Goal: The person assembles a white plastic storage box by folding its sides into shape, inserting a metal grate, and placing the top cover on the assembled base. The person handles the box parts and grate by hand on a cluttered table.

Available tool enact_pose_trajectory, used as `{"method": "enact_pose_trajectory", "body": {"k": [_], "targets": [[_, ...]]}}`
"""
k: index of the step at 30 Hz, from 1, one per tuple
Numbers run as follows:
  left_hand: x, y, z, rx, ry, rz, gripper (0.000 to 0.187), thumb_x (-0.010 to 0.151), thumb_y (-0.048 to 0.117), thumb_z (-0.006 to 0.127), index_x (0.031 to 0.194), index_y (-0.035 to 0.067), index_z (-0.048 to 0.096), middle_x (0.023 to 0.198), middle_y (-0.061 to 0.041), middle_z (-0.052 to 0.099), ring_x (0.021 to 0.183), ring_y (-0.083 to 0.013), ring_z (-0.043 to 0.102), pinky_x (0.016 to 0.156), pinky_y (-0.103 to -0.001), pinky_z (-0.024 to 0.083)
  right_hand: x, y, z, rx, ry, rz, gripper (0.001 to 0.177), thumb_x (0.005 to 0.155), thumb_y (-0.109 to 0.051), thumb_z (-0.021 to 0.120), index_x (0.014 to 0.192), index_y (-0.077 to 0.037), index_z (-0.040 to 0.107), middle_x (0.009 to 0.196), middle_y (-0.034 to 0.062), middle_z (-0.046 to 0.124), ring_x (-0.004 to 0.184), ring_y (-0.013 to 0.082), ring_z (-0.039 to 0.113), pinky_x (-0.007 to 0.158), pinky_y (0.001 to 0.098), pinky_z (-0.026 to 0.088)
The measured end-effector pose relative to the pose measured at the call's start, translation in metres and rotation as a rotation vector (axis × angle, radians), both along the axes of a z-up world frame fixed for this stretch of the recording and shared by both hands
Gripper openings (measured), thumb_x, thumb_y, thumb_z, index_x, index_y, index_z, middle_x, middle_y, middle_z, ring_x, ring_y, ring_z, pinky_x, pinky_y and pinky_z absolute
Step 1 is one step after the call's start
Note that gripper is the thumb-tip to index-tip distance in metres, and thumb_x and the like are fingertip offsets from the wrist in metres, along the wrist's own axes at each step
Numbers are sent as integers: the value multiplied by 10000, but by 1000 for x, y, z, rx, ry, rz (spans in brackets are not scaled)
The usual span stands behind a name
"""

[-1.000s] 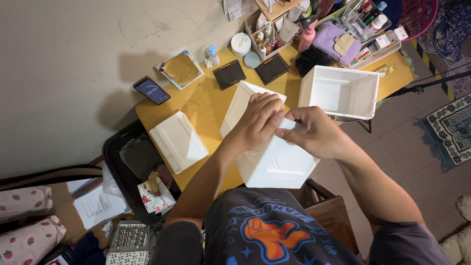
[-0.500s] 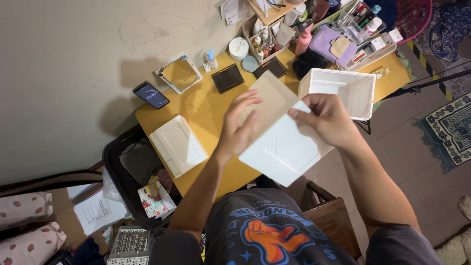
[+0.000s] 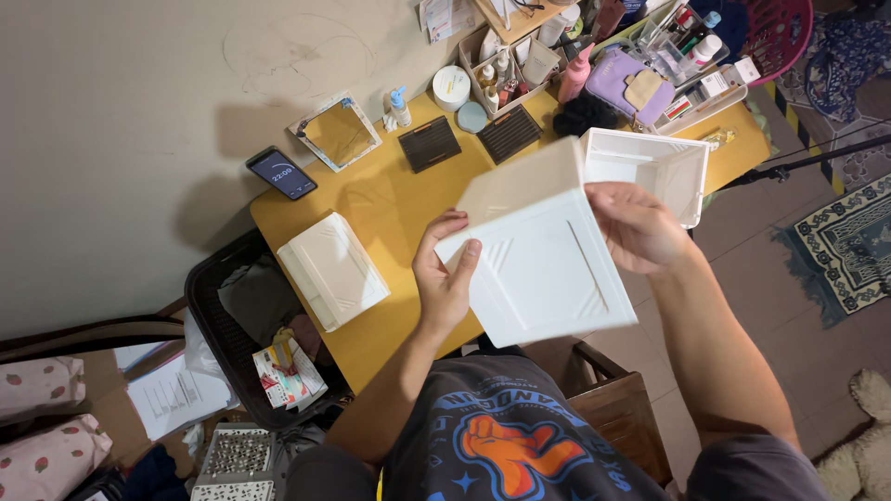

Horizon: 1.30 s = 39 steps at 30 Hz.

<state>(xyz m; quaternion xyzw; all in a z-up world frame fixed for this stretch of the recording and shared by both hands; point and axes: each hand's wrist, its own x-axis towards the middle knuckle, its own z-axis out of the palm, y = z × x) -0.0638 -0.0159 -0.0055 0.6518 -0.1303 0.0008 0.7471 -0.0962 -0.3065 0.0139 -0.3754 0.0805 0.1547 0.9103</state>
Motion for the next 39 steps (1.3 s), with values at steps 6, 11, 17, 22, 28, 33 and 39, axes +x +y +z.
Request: {"method": "enact_pose_trajectory", "body": {"k": [6,11,17,22,28,33,39], "targets": [[-16,-21,4,-217,187,-17,276,1019,118,669,1218,-22,539,1359,-165,561,1257,-218,556,1107,-354,443,-13,17,-56,76,28,-163,325,1029,-130,543,1250,85,646,1159,183,724,1023,234,731,908,361,589],[-24,-35,15,-210,113,25,259,1033,105,669,1205,-11,515,1352,-159,544,1236,-200,543,1092,-331,454,-19,43,-60,36,100,-193,349,1022,-163,545,1247,81,651,1154,182,727,1019,233,730,904,360,587],[-24,-37,28,-256,150,43,245,993,112,723,1104,13,529,1270,-124,559,1099,-147,556,973,-294,490,-33,62,-58,14,143,-185,378,1013,-203,548,1244,77,657,1148,180,730,1015,231,728,899,359,584],[-21,-41,33,-244,178,85,278,943,126,790,1001,27,537,1163,-99,590,969,-113,577,850,-260,512,-48,72,-59,8,164,-155,404,1006,-236,551,1241,74,662,1143,179,732,1011,229,726,895,358,582],[-14,-43,30,-265,205,94,297,934,129,809,954,32,530,1082,-90,595,904,-105,573,794,-245,508,-51,80,-61,1,173,-159,435,997,-275,554,1237,70,668,1137,178,735,1007,227,724,890,356,579],[-13,-43,26,-282,194,92,316,934,148,808,942,46,509,1076,-77,584,880,-96,560,775,-237,495,-46,84,-62,-2,169,-168,462,990,-308,557,1234,66,672,1133,177,738,1003,225,723,886,355,577],[-9,-48,16,-352,221,122,328,933,114,820,926,49,498,1069,-70,565,900,-92,527,797,-236,481,-41,90,-62,-16,169,-163,494,981,-348,560,1230,62,678,1127,176,741,999,223,721,880,354,574]]}}
